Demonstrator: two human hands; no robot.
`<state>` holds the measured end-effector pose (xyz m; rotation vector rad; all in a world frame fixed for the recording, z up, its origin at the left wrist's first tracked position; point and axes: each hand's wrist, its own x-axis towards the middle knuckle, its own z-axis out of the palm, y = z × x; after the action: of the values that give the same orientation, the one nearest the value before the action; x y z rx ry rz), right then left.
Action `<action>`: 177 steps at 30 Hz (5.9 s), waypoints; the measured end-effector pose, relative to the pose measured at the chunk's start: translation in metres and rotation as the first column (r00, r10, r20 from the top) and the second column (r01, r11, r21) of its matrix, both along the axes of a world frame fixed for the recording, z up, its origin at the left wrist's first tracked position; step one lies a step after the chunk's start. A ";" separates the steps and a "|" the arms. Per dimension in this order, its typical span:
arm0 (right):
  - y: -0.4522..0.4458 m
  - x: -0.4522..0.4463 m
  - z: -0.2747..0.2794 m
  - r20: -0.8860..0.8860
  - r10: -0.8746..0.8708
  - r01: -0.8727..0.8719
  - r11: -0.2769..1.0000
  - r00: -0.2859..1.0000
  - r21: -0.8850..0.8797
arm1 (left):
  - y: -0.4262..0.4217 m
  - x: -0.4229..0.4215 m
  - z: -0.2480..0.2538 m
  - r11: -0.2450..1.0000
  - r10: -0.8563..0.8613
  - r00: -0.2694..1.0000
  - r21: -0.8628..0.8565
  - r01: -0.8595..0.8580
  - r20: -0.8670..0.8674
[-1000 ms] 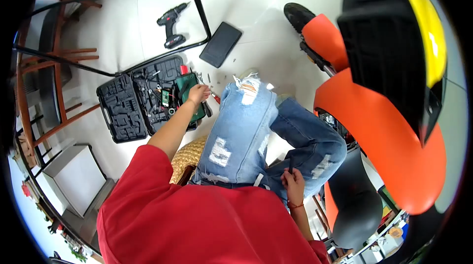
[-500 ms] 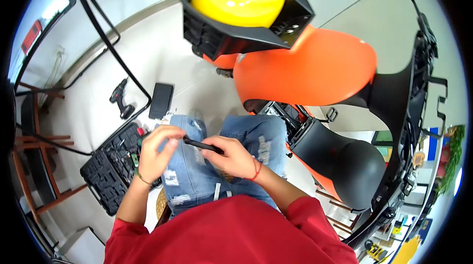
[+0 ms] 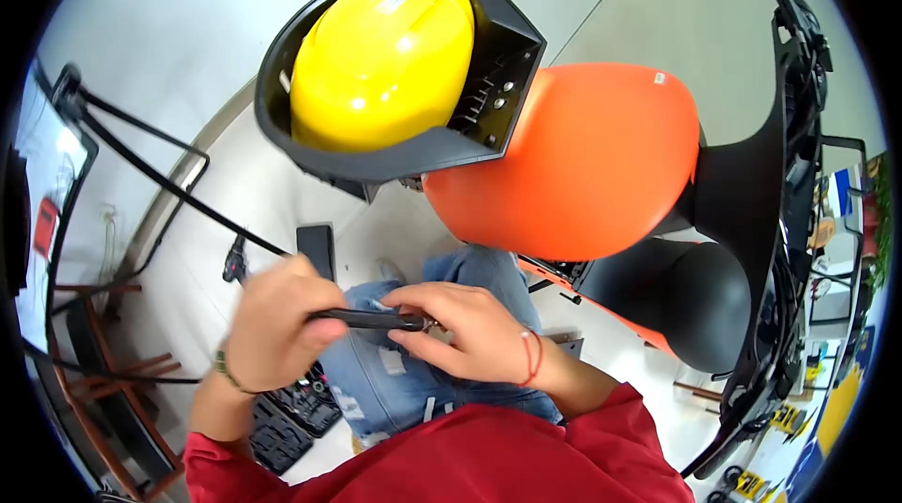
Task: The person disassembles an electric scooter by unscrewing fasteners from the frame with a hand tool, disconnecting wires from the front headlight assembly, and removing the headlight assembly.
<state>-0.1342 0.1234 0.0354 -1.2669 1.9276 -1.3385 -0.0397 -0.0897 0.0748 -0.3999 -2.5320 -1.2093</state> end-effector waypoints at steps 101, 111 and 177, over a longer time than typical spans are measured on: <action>-0.109 -0.204 0.099 -0.513 0.007 0.286 0.824 0.858 0.489 | -0.071 -0.216 0.008 0.960 0.276 0.952 -0.012 -0.279 -0.132; -0.110 -0.209 0.096 -0.533 0.042 0.268 0.829 0.845 0.491 | -0.089 -0.203 0.012 0.989 0.113 0.992 0.105 -0.106 -0.064; -0.093 -0.194 0.116 -0.637 0.223 0.289 0.748 0.738 0.597 | -0.067 -0.217 0.084 0.933 0.208 0.850 -0.359 -0.024 0.485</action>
<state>-0.3284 0.0305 0.1517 -1.4086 2.5744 -0.0279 -0.2564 -0.1568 0.1586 0.0291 -3.1915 -0.9156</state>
